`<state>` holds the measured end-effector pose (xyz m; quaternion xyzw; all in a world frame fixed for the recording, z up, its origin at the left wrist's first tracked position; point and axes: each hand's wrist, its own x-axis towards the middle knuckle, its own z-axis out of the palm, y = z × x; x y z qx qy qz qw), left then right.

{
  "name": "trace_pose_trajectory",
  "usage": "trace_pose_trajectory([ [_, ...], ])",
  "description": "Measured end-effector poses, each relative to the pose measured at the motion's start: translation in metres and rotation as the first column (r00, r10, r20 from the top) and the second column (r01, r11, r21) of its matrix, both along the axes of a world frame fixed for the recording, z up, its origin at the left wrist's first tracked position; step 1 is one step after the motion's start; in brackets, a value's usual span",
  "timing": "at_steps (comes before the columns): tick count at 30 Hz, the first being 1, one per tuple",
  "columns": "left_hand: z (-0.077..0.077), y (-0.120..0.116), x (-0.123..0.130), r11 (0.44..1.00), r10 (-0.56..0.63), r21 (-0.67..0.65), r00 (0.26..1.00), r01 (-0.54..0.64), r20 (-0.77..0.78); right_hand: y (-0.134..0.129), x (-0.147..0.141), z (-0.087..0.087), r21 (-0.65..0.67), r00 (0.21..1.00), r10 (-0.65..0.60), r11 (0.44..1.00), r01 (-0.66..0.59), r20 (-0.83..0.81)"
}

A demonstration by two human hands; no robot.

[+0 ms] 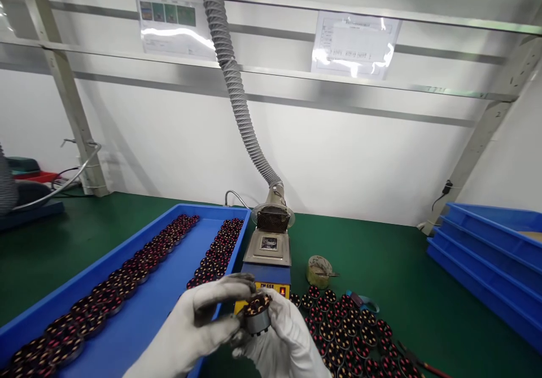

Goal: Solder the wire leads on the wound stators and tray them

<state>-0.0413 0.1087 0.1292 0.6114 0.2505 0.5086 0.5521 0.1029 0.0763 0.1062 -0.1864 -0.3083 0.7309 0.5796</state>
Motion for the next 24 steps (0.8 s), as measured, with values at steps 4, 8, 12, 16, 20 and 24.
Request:
trace_pose_trajectory([
  [4,0.002,-0.006,0.006,0.982,0.077,0.168,0.997,-0.081,0.033,0.002,-0.002,0.002,0.068,0.982,-0.159,0.986,0.153,0.1],
  [8,-0.001,-0.008,0.003,0.979,0.188,0.065,0.98,-0.192,0.063,0.006,0.0,-0.004,0.129,0.961,-0.226,0.97,0.207,0.161],
  [12,0.001,-0.005,-0.001,0.999,0.032,-0.014,0.997,-0.033,-0.063,0.011,0.005,-0.009,0.22,0.922,-0.3,0.943,0.249,0.243],
  [16,0.003,-0.004,0.004,0.996,-0.002,0.086,1.0,0.0,0.02,0.01,0.001,-0.007,0.192,0.912,-0.304,0.947,0.257,0.275],
  [20,0.001,-0.007,0.008,0.997,0.065,0.044,0.993,-0.069,0.097,0.004,-0.003,-0.004,0.131,0.939,-0.259,0.963,0.235,0.225],
  [24,-0.002,-0.009,0.008,0.984,0.164,-0.126,0.923,-0.127,0.349,0.002,-0.001,-0.002,0.117,0.964,-0.189,0.979,0.169,0.188],
])
